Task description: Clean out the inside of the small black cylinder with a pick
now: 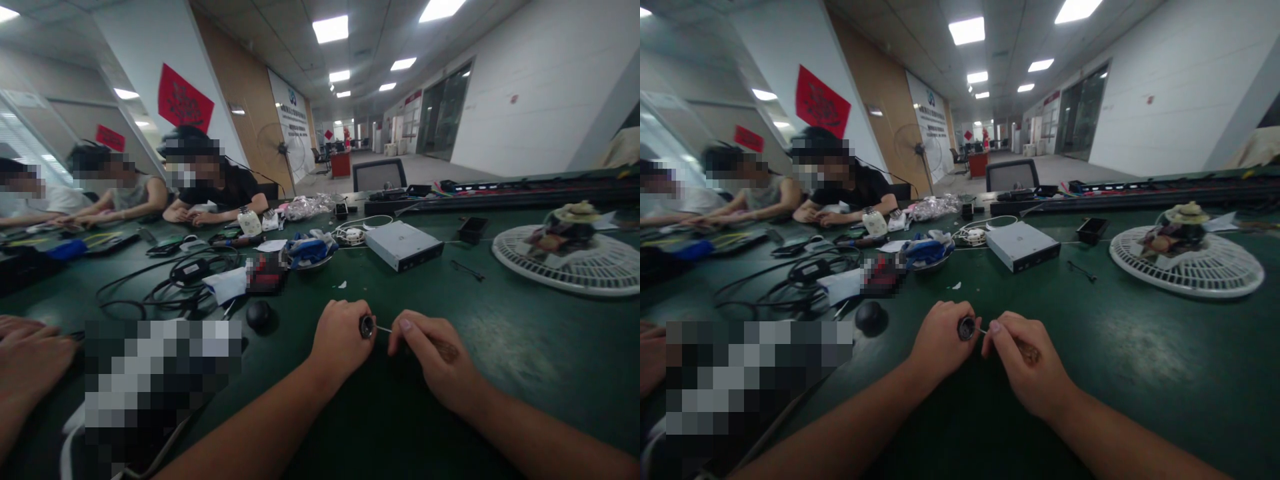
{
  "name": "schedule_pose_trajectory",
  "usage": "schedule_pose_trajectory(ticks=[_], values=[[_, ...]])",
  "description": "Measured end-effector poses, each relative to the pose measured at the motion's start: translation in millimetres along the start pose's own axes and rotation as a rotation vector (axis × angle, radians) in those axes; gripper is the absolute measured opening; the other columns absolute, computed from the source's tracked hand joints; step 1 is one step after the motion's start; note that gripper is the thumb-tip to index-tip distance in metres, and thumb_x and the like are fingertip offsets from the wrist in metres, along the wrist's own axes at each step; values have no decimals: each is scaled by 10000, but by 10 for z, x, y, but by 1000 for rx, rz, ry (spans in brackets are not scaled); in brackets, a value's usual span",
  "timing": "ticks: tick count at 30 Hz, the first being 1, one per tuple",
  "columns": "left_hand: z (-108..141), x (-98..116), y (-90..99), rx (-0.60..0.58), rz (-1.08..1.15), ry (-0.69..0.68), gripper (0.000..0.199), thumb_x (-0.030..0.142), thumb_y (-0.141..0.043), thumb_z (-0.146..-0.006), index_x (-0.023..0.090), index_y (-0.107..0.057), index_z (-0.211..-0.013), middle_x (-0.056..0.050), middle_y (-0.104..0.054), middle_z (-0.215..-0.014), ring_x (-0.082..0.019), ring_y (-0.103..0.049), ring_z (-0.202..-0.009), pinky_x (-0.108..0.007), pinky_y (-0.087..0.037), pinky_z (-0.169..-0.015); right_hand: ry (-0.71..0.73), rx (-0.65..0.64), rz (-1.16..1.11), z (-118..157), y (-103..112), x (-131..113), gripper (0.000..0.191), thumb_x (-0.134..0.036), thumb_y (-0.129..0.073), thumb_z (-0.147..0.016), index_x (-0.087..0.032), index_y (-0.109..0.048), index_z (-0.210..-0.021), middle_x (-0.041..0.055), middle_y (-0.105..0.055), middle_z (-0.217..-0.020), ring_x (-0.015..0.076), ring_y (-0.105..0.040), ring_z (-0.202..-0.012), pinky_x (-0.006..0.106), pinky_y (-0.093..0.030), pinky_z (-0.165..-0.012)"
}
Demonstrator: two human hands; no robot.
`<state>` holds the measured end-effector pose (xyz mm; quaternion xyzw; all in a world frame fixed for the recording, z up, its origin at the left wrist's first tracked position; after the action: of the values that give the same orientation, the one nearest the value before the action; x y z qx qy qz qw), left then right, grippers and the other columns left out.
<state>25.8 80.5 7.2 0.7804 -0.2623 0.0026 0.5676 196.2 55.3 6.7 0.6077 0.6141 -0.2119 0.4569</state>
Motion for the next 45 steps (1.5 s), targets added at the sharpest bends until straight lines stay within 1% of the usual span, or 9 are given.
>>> schedule_pose_trajectory(ticks=[9,16,22,25,29,32,35,41,45], values=[[-12,-4,6,-42,-4,5,135,264,-616,-872,221,-603,-744,-7,-666,-726,-188,-590,-705,-317,-382,-673,87,-86,-39,15,7,-53,433,-291,-415,-1035,-207,-653,-683,24,-611,-655,181,-599,-668,338,-445,-655],[-16,8,3,-56,-4,-20,131,259,-618,-871,220,-605,-746,-9,-670,-734,-188,-588,-708,-316,-386,-677,27,6,55,-9,-5,-47,408,-266,-458,-1018,-199,-656,-668,12,-596,-659,154,-576,-618,315,-419,-610],[-7,2,1,-48,-29,-20,137,263,-607,-877,221,-598,-747,-12,-664,-727,-191,-585,-705,-322,-384,-673,84,-100,-18,-4,-1,-74,418,-277,-428,-1029,-210,-664,-690,22,-621,-670,176,-605,-670,332,-450,-651],[-8,5,-4,-58,-15,-27,141,273,-613,-878,220,-600,-748,-10,-675,-738,-190,-591,-713,-324,-398,-690,98,-66,-23,-6,0,-67,399,-286,-427,-1032,-211,-685,-736,28,-641,-705,180,-607,-687,332,-455,-657],[-6,7,-3,-31,-10,-13,128,269,-623,-868,224,-603,-749,-4,-679,-730,-196,-604,-719,-325,-392,-680,23,0,47,-6,3,-35,405,-288,-449,-1025,-200,-676,-701,15,-612,-674,158,-573,-618,314,-426,-611],[-3,2,-3,-36,-6,8,142,271,-608,-874,225,-596,-741,0,-672,-710,-187,-603,-688,-320,-383,-667,21,-61,44,-8,2,-54,423,-276,-445,-1020,-194,-654,-662,8,-589,-645,147,-564,-589,309,-412,-594],[-4,2,-1,-42,4,-2,155,280,-603,-875,224,-589,-731,1,-664,-698,-183,-593,-671,-316,-382,-661,58,-117,-11,-13,-2,-86,399,-268,-438,-1019,-193,-673,-706,20,-615,-687,162,-601,-657,314,-437,-641],[-9,13,-2,-22,-15,-17,128,277,-624,-855,225,-605,-740,-5,-661,-703,-197,-598,-697,-318,-388,-660,-5,3,44,-10,-6,-54,386,-267,-460,-1022,-193,-690,-721,15,-621,-695,156,-581,-637,308,-421,-623],[-6,5,-10,-7,-24,-24,136,269,-612,-861,222,-594,-734,-3,-654,-696,-192,-594,-690,-323,-396,-676,19,-92,25,-5,-9,-68,414,-256,-446,-1023,-184,-665,-679,17,-612,-667,154,-596,-633,310,-427,-635]])
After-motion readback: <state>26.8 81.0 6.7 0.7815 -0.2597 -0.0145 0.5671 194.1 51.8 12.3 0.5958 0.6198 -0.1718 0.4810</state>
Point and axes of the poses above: each hand's wrist, its own z-axis away from the middle knuckle, its own y-axis out of the back of the hand, x = y × z, the point moved 2 cm from there along -z, towards the middle knuckle
